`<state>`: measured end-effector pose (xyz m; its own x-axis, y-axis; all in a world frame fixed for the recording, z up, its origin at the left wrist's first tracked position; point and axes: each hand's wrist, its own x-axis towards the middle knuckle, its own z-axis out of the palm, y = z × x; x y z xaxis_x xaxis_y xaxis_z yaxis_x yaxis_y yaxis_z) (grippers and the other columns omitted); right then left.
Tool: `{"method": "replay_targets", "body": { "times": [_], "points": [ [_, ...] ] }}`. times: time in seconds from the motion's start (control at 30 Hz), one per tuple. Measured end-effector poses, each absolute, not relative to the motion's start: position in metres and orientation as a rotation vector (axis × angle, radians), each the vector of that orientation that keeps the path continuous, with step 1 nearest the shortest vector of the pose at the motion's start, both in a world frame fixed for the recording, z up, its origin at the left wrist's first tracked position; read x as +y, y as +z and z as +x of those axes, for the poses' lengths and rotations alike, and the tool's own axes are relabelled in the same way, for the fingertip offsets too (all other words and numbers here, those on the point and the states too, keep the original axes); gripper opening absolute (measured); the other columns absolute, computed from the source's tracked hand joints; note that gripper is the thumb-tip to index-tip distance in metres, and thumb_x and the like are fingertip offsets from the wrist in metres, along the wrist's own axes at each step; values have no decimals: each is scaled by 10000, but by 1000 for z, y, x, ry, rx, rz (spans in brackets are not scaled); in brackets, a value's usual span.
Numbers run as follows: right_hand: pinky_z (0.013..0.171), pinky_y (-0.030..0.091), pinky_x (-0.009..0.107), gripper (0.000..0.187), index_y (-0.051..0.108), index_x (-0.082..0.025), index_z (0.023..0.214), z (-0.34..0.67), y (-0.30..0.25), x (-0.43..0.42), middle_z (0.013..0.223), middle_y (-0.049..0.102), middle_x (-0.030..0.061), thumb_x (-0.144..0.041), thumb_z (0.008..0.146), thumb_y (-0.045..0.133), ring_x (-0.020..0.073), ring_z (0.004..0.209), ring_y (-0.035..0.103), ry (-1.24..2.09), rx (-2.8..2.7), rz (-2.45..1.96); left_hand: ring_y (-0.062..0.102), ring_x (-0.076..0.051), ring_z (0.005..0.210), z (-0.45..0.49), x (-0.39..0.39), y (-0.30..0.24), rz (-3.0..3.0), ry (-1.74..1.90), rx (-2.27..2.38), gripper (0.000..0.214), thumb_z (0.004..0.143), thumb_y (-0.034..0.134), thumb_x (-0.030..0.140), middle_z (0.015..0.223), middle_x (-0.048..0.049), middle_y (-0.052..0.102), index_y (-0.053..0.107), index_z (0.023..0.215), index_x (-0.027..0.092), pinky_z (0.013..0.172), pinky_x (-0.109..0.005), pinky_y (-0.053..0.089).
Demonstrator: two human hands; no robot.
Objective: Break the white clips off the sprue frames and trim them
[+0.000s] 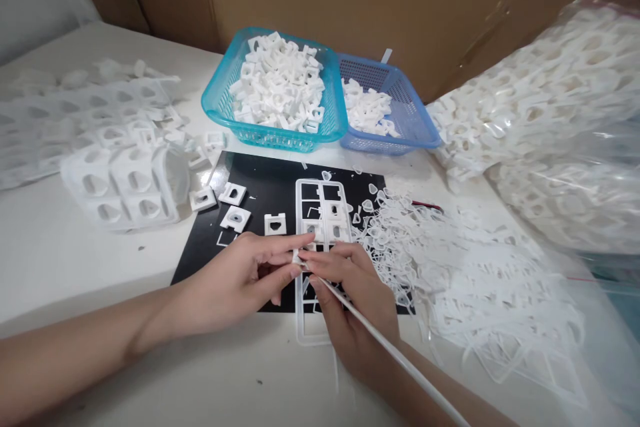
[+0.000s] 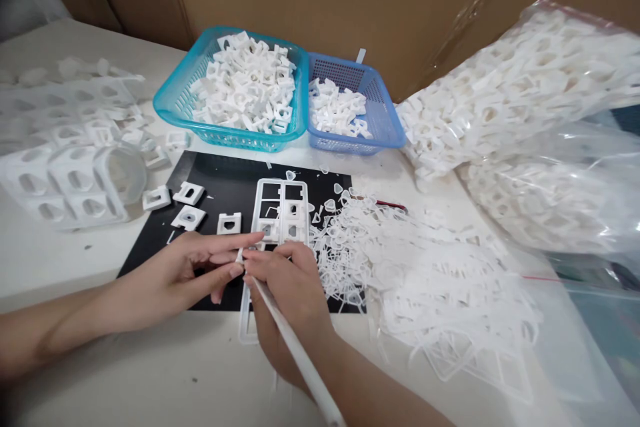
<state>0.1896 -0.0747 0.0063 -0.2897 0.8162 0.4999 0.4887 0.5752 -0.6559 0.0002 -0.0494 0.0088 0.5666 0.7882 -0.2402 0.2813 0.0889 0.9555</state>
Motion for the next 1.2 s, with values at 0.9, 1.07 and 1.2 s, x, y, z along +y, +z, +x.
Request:
{"method": "replay_targets", "body": {
  "times": [0.9, 1.07, 1.2],
  "points": [
    [842, 475, 346, 125, 668, -270, 914, 195, 5, -68, 936, 707, 2, -190, 900, 574, 164, 932, 607, 1132, -1531, -1080, 451, -70, 541, 2, -43, 20, 1291, 480, 845, 389, 942, 511, 234, 626, 42, 572, 573, 1326, 239, 522, -157, 428],
    [852, 467, 333, 100, 668, -267, 887, 195, 5, -68, 913, 694, 3, -209, 896, 587, 158, 928, 607, 1150, -1499, -1119, 479, -63, 532, 0, -45, 17, 1309, 472, 850, 397, 948, 508, 225, 616, 55, 546, 555, 1341, 253, 519, -156, 392],
    [858, 468, 320, 90, 668, -265, 866, 194, 5, -67, 909, 687, 0, -222, 892, 594, 150, 928, 616, 1201, -1458, -1127, 486, -68, 527, -1, -44, 18, 1335, 455, 847, 363, 951, 504, 237, 612, 51, 544, 597, 1301, 244, 511, -163, 380]
  ]
}}
